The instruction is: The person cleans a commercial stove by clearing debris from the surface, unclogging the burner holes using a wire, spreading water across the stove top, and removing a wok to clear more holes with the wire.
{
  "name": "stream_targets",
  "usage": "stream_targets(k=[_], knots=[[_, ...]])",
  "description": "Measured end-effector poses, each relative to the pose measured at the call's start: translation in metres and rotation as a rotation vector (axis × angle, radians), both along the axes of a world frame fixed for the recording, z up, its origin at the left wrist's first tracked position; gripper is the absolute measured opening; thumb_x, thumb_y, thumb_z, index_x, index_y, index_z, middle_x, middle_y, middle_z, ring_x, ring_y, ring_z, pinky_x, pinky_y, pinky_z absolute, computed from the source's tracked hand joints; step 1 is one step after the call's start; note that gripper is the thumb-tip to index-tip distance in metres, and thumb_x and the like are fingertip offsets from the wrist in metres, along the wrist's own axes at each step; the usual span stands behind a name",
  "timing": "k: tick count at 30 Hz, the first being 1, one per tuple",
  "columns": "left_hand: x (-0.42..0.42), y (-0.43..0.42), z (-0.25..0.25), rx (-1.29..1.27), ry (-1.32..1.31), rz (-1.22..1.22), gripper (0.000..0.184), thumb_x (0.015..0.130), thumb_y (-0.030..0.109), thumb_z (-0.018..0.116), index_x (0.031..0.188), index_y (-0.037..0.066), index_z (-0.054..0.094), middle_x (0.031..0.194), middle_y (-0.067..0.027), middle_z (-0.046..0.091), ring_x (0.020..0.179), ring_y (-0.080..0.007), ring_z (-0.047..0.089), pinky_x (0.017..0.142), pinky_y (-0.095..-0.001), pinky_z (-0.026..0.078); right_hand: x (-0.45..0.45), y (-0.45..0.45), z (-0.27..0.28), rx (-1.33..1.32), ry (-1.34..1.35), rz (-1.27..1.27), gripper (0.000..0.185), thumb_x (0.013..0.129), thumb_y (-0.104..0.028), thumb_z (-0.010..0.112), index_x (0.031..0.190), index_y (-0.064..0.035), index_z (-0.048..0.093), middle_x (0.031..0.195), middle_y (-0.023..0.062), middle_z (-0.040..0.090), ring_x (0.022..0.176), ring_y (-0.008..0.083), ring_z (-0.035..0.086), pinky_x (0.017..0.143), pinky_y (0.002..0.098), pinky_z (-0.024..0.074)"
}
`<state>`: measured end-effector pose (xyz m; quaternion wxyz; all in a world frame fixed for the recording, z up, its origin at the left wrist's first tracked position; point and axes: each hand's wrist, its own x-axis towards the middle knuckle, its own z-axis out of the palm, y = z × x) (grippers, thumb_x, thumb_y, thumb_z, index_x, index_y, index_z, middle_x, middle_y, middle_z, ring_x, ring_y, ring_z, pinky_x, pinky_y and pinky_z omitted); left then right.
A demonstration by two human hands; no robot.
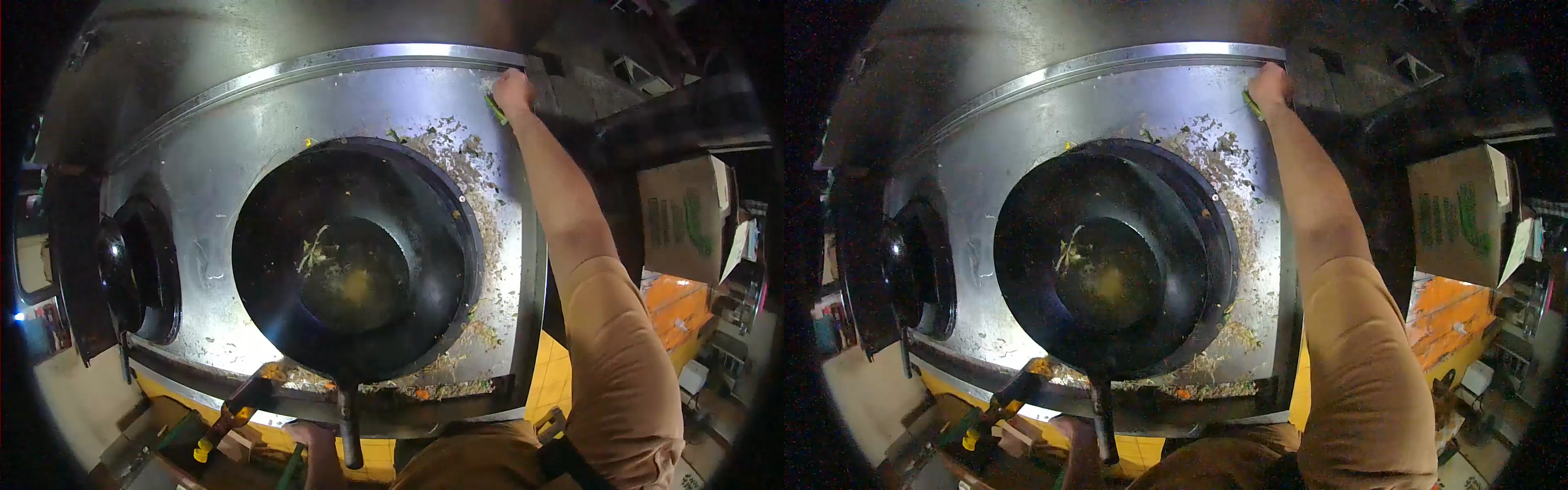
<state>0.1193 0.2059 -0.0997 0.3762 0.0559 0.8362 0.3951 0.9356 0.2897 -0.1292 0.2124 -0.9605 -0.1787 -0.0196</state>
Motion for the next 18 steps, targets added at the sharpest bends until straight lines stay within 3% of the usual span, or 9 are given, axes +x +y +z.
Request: stream_targets(k=[13, 15, 18], knots=[[0.000, -0.002, 0.002, 0.006, -0.014, 0.007, 0.056, 0.099, 0.050, 0.035, 0.123, 0.004, 0.055, 0.116, -0.0161, 0.060, 0.097, -0.0314, 0.060, 0.086, -0.0448, 0.051, -0.012, -0.010, 0.000, 0.029, 0.029, 0.063, 0.023, 0.083, -0.021, 0.063, 0.101, -0.0086, 0.070, 0.105, 0.0174, 0.070, 0.100, 0.0368, 0.066, 0.088, 0.0442, 0.0521], [0.000, -0.003, 0.002, 0.006, -0.012, 0.004, 0.056, 0.099, 0.050, 0.035, 0.123, 0.004, 0.055, 0.116, -0.0161, 0.060, 0.097, -0.0314, 0.060, 0.086, -0.0447, 0.051, -0.007, -0.001, -0.002, 0.071, -0.035, -0.053, 0.022, 0.082, -0.021, 0.064, 0.099, -0.0086, 0.070, 0.103, 0.0172, 0.070, 0.099, 0.0370, 0.067, 0.088, 0.0441, 0.0521], [0.000, -0.002, 0.003, 0.001, -0.011, -0.007, 0.056, 0.099, 0.050, 0.035, 0.123, 0.004, 0.055, 0.116, -0.0160, 0.060, 0.097, -0.0314, 0.060, 0.086, -0.0446, 0.051, -0.011, -0.005, -0.002, 0.015, -0.012, -0.032, 0.021, 0.082, -0.020, 0.065, 0.098, -0.0083, 0.070, 0.101, 0.0168, 0.071, 0.099, 0.0373, 0.066, 0.088, 0.0444, 0.0519]])
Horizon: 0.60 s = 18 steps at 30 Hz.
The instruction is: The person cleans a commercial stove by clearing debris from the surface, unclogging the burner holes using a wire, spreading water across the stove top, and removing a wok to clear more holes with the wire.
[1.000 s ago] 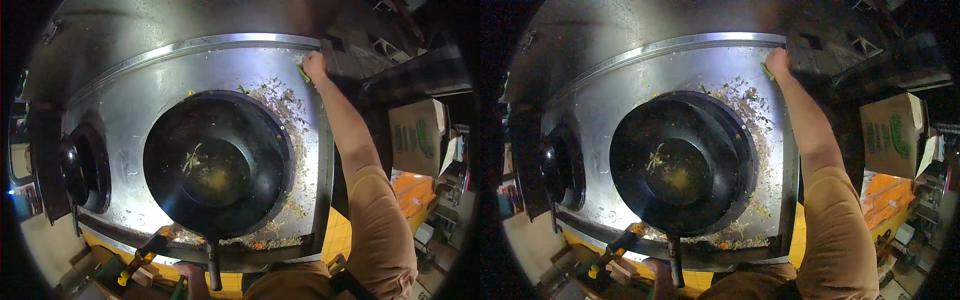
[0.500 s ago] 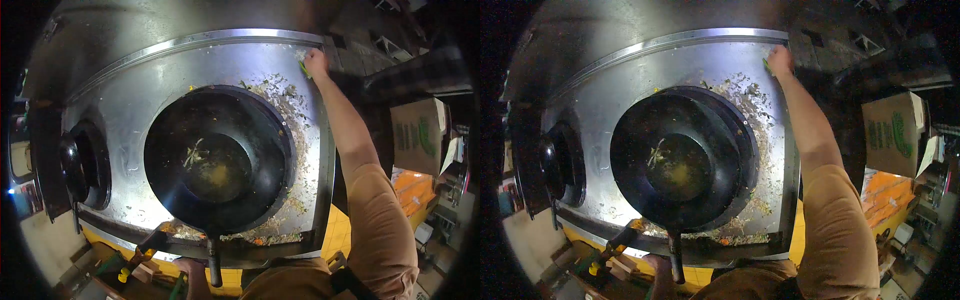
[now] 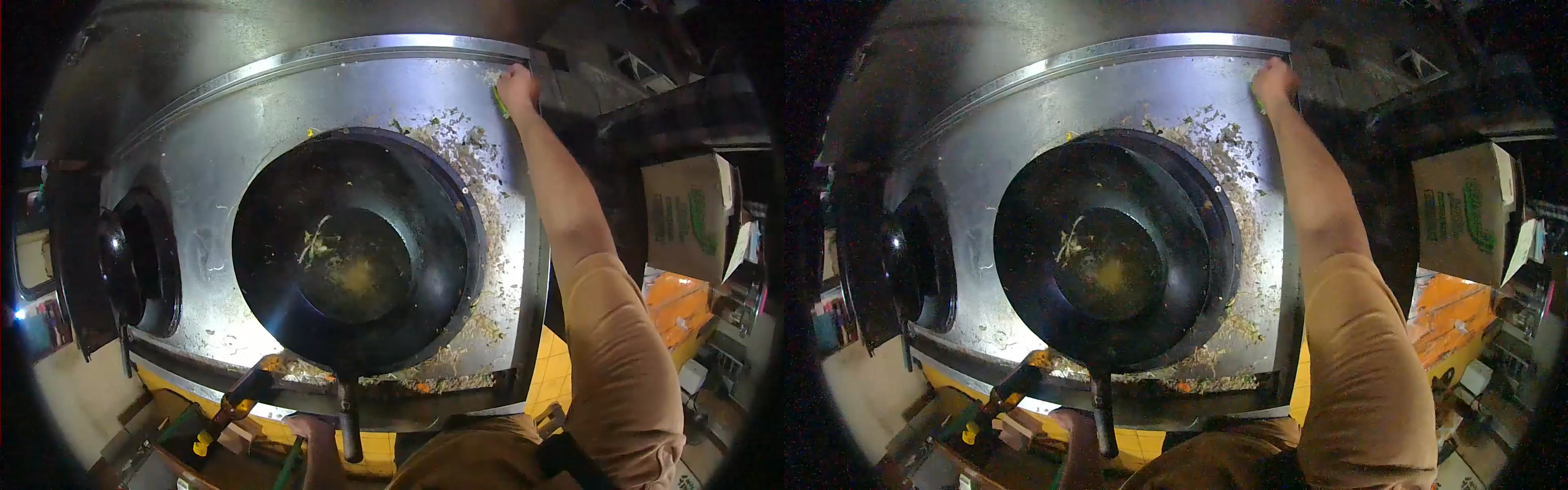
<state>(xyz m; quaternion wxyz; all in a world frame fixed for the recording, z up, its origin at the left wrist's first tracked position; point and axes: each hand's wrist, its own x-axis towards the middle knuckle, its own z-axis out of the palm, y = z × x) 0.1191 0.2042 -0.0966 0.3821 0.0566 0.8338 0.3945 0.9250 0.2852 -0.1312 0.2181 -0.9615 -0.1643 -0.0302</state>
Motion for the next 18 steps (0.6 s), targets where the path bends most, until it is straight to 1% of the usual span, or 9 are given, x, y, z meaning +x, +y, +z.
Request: stream_targets(k=[1, 3, 4, 6, 10, 12, 16, 18], knots=[[0.001, 0.001, 0.000, -0.002, -0.001, 0.003, 0.056, 0.099, 0.050, 0.035, 0.123, 0.004, 0.055, 0.116, -0.0160, 0.060, 0.097, -0.0314, 0.060, 0.086, -0.0445, 0.051, -0.002, -0.005, 0.002, -0.002, -0.006, 0.001, 0.021, 0.082, -0.020, 0.065, 0.098, -0.0083, 0.070, 0.101, 0.0168, 0.071, 0.099, 0.0373, 0.066, 0.088, 0.0444, 0.0519], [0.001, -0.001, 0.000, 0.000, 0.000, 0.013, 0.056, 0.099, 0.050, 0.035, 0.123, 0.004, 0.055, 0.116, -0.0160, 0.060, 0.097, -0.0314, 0.060, 0.086, -0.0444, 0.051, -0.012, -0.013, 0.004, 0.040, -0.003, 0.128, 0.021, 0.081, -0.020, 0.066, 0.097, -0.0064, 0.070, 0.101, 0.0178, 0.070, 0.098, 0.0373, 0.067, 0.088, 0.0446, 0.0521], [0.001, -0.001, 0.000, -0.002, 0.000, 0.011, 0.056, 0.099, 0.050, 0.035, 0.123, 0.004, 0.055, 0.116, -0.0160, 0.060, 0.097, -0.0314, 0.060, 0.086, -0.0444, 0.051, -0.013, -0.008, 0.007, 0.040, -0.001, 0.130, 0.021, 0.081, -0.020, 0.066, 0.097, -0.0064, 0.070, 0.101, 0.0178, 0.070, 0.098, 0.0373, 0.067, 0.088, 0.0446, 0.0521], [0.000, -0.001, 0.000, -0.004, 0.003, 0.006, 0.056, 0.099, 0.050, 0.035, 0.123, 0.004, 0.055, 0.116, -0.0160, 0.060, 0.097, -0.0314, 0.060, 0.086, -0.0443, 0.051, -0.011, -0.001, 0.011, 0.006, 0.005, -0.007, 0.024, 0.080, -0.020, 0.067, 0.097, -0.0040, 0.069, 0.099, 0.0193, 0.070, 0.097, 0.0373, 0.067, 0.087, 0.0453, 0.0522], [0.002, 0.001, -0.001, -0.005, 0.008, -0.002, 0.056, 0.100, 0.050, 0.035, 0.124, 0.004, 0.055, 0.116, -0.0159, 0.060, 0.097, -0.0314, 0.060, 0.086, -0.0441, 0.051, -0.016, -0.012, 0.005, -0.003, -0.019, 0.030, 0.024, 0.078, -0.020, 0.067, 0.096, -0.0025, 0.068, 0.097, 0.0200, 0.070, 0.095, 0.0374, 0.067, 0.086, 0.0456, 0.0528], [0.002, 0.000, -0.001, -0.006, 0.013, -0.002, 0.056, 0.100, 0.050, 0.035, 0.124, 0.004, 0.055, 0.116, -0.0159, 0.060, 0.097, -0.0314, 0.060, 0.086, -0.0440, 0.051, -0.019, -0.013, 0.000, 0.011, -0.088, 0.013, 0.024, 0.078, -0.020, 0.067, 0.095, -0.0041, 0.067, 0.098, 0.0184, 0.071, 0.094, 0.0367, 0.068, 0.085, 0.0450, 0.0536], [0.001, 0.000, -0.002, -0.013, 0.028, -0.022, 0.055, 0.100, 0.050, 0.035, 0.124, 0.004, 0.055, 0.116, -0.0158, 0.060, 0.097, -0.0314, 0.060, 0.086, -0.0437, 0.050, -0.016, -0.010, 0.000, 0.026, -0.037, -0.027, 0.025, 0.077, -0.021, 0.067, 0.096, -0.0049, 0.067, 0.099, 0.0167, 0.071, 0.095, 0.0352, 0.068, 0.085, 0.0432, 0.0543], [0.000, -0.001, -0.001, -0.012, 0.038, -0.022, 0.055, 0.100, 0.050, 0.035, 0.124, 0.004, 0.055, 0.115, -0.0158, 0.060, 0.097, -0.0313, 0.060, 0.086, -0.0436, 0.050, -0.017, -0.010, 0.000, 0.031, -0.050, 0.003, 0.028, 0.075, -0.021, 0.068, 0.098, -0.0048, 0.067, 0.100, 0.0160, 0.071, 0.096, 0.0345, 0.068, 0.086, 0.0424, 0.0542]])
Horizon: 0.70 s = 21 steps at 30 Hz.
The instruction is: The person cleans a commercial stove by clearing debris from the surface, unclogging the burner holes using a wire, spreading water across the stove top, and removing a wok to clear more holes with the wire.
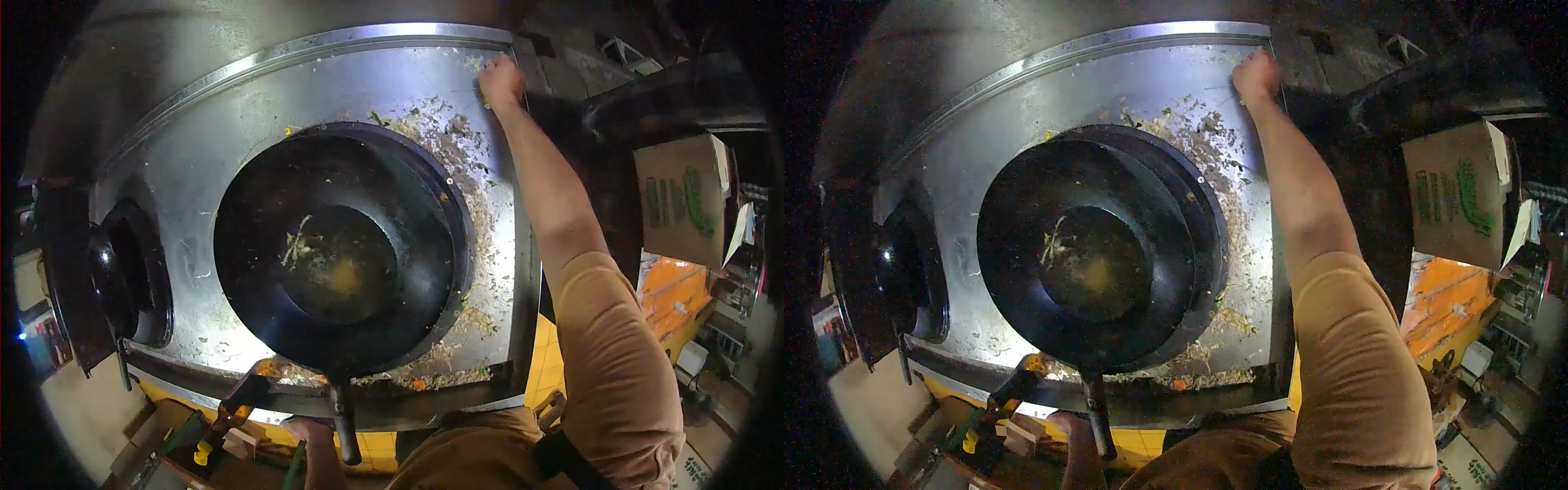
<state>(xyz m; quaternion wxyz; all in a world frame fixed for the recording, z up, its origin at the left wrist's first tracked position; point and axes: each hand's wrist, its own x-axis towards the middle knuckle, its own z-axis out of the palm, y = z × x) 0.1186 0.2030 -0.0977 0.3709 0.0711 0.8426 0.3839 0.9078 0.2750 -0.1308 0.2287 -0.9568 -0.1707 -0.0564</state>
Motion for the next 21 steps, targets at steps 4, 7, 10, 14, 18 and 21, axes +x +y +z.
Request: stream_targets(k=[4, 7, 10, 14, 18, 21], knots=[[0.0004, -0.0003, 0.0001, -0.004, 0.002, -0.005, 0.055, 0.100, 0.049, 0.035, 0.124, 0.004, 0.055, 0.115, -0.0158, 0.060, 0.096, -0.0313, 0.060, 0.086, -0.0434, 0.050, 0.0004, 0.0034, 0.0059, -0.013, 0.018, -0.043, 0.030, 0.075, -0.022, 0.069, 0.100, -0.0042, 0.067, 0.101, 0.0167, 0.071, 0.097, 0.0351, 0.068, 0.087, 0.0424, 0.0540], [-0.0002, -0.0012, 0.0008, -0.006, 0.003, -0.005, 0.055, 0.100, 0.049, 0.035, 0.124, 0.004, 0.055, 0.115, -0.0157, 0.061, 0.096, -0.0313, 0.060, 0.086, -0.0433, 0.050, 0.0022, 0.0041, 0.0050, 0.023, 0.070, -0.039, 0.029, 0.076, -0.022, 0.068, 0.100, -0.0047, 0.067, 0.102, 0.0172, 0.071, 0.097, 0.0357, 0.068, 0.087, 0.0430, 0.0538], [-0.0015, -0.0020, 0.0011, -0.004, 0.009, -0.002, 0.055, 0.100, 0.049, 0.035, 0.124, 0.004, 0.055, 0.115, -0.0157, 0.061, 0.096, -0.0313, 0.060, 0.086, -0.0431, 0.050, 0.0045, 0.0047, 0.0008, 0.012, 0.042, -0.035, 0.027, 0.077, -0.021, 0.067, 0.099, -0.0050, 0.068, 0.102, 0.0175, 0.071, 0.098, 0.0359, 0.068, 0.087, 0.0437, 0.0536], [0.0004, 0.0001, 0.0000, -0.006, 0.012, -0.001, 0.055, 0.100, 0.049, 0.034, 0.124, 0.004, 0.055, 0.115, -0.0156, 0.061, 0.096, -0.0313, 0.060, 0.086, -0.0429, 0.050, 0.0013, 0.0052, 0.0039, 0.052, 0.043, -0.059, 0.024, 0.082, -0.022, 0.065, 0.100, -0.0067, 0.069, 0.101, 0.0180, 0.071, 0.098, 0.0376, 0.067, 0.087, 0.0466, 0.0522], [-0.0024, -0.0022, 0.0008, -0.004, 0.006, 0.001, 0.055, 0.100, 0.049, 0.034, 0.124, 0.004, 0.055, 0.115, -0.0156, 0.061, 0.096, -0.0313, 0.060, 0.086, -0.0427, 0.050, 0.0058, 0.0075, 0.0011, -0.001, 0.064, -0.062, 0.027, 0.080, -0.021, 0.067, 0.101, -0.0053, 0.068, 0.100, 0.0197, 0.071, 0.097, 0.0377, 0.068, 0.086, 0.0473, 0.0531], [-0.0005, -0.0009, -0.0002, -0.002, -0.002, 0.003, 0.055, 0.100, 0.049, 0.034, 0.124, 0.004, 0.055, 0.115, -0.0155, 0.061, 0.096, -0.0313, 0.060, 0.086, -0.0426, 0.050, 0.0064, 0.0076, -0.0010, 0.003, 0.030, -0.075, 0.026, 0.079, -0.021, 0.067, 0.099, -0.0049, 0.068, 0.098, 0.0199, 0.071, 0.095, 0.0374, 0.068, 0.086, 0.0467, 0.0534]])
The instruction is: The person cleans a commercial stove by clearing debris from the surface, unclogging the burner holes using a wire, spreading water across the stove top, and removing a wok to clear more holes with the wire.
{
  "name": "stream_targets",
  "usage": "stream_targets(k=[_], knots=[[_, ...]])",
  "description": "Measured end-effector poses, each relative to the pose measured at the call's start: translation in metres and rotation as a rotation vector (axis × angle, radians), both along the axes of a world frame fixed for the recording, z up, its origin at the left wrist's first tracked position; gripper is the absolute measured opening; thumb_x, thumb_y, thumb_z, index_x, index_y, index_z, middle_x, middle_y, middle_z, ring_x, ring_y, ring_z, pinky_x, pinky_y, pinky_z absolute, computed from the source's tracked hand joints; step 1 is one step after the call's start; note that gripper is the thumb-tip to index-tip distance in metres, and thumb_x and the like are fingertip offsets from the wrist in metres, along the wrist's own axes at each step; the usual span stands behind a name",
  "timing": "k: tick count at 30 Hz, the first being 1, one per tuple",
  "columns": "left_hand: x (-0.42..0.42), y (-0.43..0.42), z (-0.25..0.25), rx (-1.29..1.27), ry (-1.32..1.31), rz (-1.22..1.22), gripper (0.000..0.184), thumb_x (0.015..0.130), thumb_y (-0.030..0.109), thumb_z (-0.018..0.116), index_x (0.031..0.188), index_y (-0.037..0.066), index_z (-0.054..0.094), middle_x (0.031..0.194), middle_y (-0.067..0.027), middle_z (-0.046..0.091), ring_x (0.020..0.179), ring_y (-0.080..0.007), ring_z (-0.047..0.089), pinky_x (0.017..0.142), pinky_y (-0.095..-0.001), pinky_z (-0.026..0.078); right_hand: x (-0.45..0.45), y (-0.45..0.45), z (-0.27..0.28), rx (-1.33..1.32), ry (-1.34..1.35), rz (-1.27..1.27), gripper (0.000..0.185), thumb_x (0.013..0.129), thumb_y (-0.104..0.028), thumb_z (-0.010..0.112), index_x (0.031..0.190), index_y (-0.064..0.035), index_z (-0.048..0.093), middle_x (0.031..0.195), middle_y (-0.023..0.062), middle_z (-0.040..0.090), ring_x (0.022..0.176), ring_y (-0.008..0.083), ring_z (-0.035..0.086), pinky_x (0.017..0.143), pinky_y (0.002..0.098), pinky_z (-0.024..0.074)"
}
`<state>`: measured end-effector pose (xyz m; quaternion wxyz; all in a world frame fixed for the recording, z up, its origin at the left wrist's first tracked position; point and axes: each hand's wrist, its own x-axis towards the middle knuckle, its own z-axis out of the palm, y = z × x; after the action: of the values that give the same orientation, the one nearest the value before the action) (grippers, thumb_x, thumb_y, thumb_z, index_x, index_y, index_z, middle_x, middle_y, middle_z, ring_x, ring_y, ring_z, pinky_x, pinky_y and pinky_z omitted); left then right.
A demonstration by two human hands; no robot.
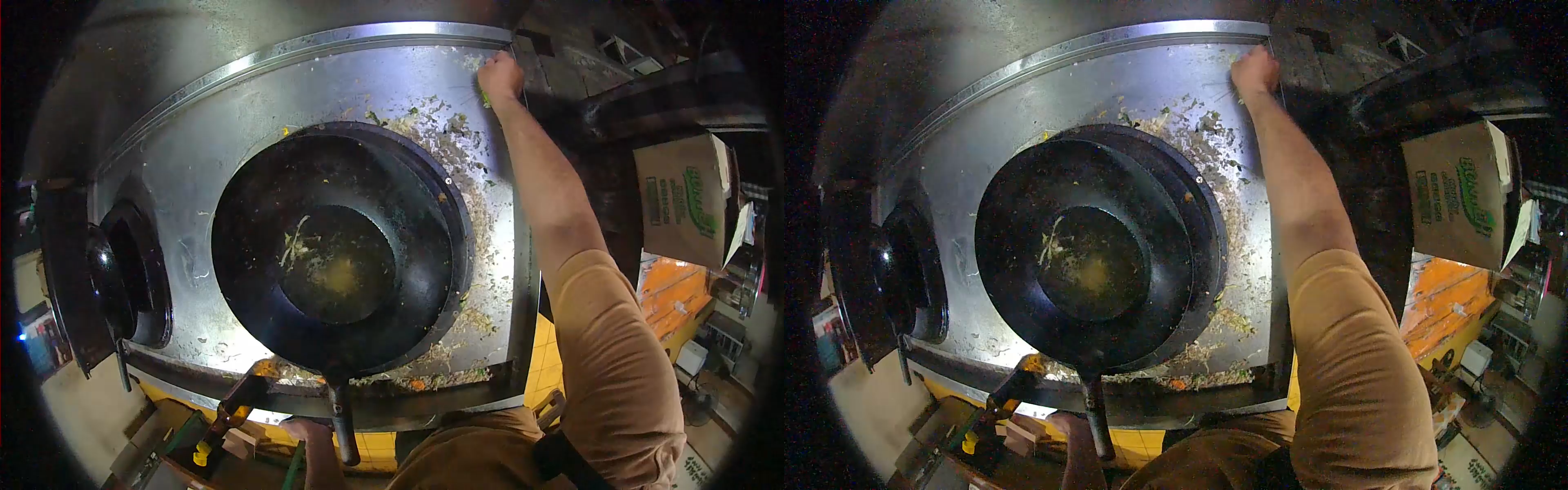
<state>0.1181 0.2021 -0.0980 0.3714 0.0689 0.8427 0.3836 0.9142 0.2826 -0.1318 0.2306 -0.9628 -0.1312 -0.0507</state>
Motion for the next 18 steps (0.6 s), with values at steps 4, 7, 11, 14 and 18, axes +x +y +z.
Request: stream_targets(k=[4, 7, 11, 14, 18], knots=[[0.002, 0.000, 0.000, 0.002, -0.007, -0.003, 0.055, 0.100, 0.049, 0.034, 0.124, 0.004, 0.055, 0.115, -0.0155, 0.061, 0.096, -0.0313, 0.060, 0.086, -0.0424, 0.050, -0.001, -0.001, 0.002, 0.035, 0.006, 0.048, 0.026, 0.078, -0.021, 0.067, 0.097, -0.0042, 0.068, 0.099, 0.0194, 0.071, 0.096, 0.0375, 0.068, 0.086, 0.0463, 0.0534], [0.002, 0.001, -0.002, 0.006, -0.015, 0.003, 0.055, 0.100, 0.049, 0.034, 0.124, 0.004, 0.055, 0.115, -0.0155, 0.061, 0.096, -0.0313, 0.060, 0.086, -0.0422, 0.050, 0.004, 0.003, 0.000, 0.047, 0.008, 0.004, 0.027, 0.077, -0.022, 0.068, 0.097, -0.0033, 0.068, 0.100, 0.0194, 0.070, 0.097, 0.0373, 0.067, 0.086, 0.0459, 0.0534], [0.004, 0.000, -0.003, 0.009, -0.016, 0.005, 0.055, 0.100, 0.049, 0.034, 0.124, 0.004, 0.055, 0.115, -0.0154, 0.061, 0.096, -0.0313, 0.060, 0.086, -0.0420, 0.050, 0.012, 0.007, 0.004, -0.027, -0.003, 0.075, 0.025, 0.086, -0.025, 0.062, 0.100, -0.0063, 0.070, 0.103, 0.0194, 0.070, 0.100, 0.0377, 0.066, 0.089, 0.0448, 0.0514], [0.002, 0.001, -0.002, 0.013, -0.029, 0.009, 0.055, 0.101, 0.049, 0.034, 0.124, 0.004, 0.055, 0.115, -0.0154, 0.061, 0.096, -0.0312, 0.060, 0.086, -0.0418, 0.050, 0.016, 0.003, -0.004, -0.032, -0.026, 0.147, 0.023, 0.086, -0.024, 0.062, 0.098, -0.0061, 0.070, 0.101, 0.0203, 0.070, 0.099, 0.0383, 0.066, 0.088, 0.0454, 0.0518], [-0.006, -0.001, -0.002, 0.052, -0.059, 0.035, 0.055, 0.101, 0.049, 0.034, 0.124, 0.004, 0.055, 0.115, -0.0153, 0.061, 0.096, -0.0312, 0.060, 0.086, -0.0416, 0.049, 0.032, 0.010, -0.009, -0.178, -0.081, 0.095, 0.019, 0.084, -0.018, 0.063, 0.092, -0.0035, 0.071, 0.098, 0.0197, 0.070, 0.096, 0.0370, 0.068, 0.083, 0.0462, 0.0544]])
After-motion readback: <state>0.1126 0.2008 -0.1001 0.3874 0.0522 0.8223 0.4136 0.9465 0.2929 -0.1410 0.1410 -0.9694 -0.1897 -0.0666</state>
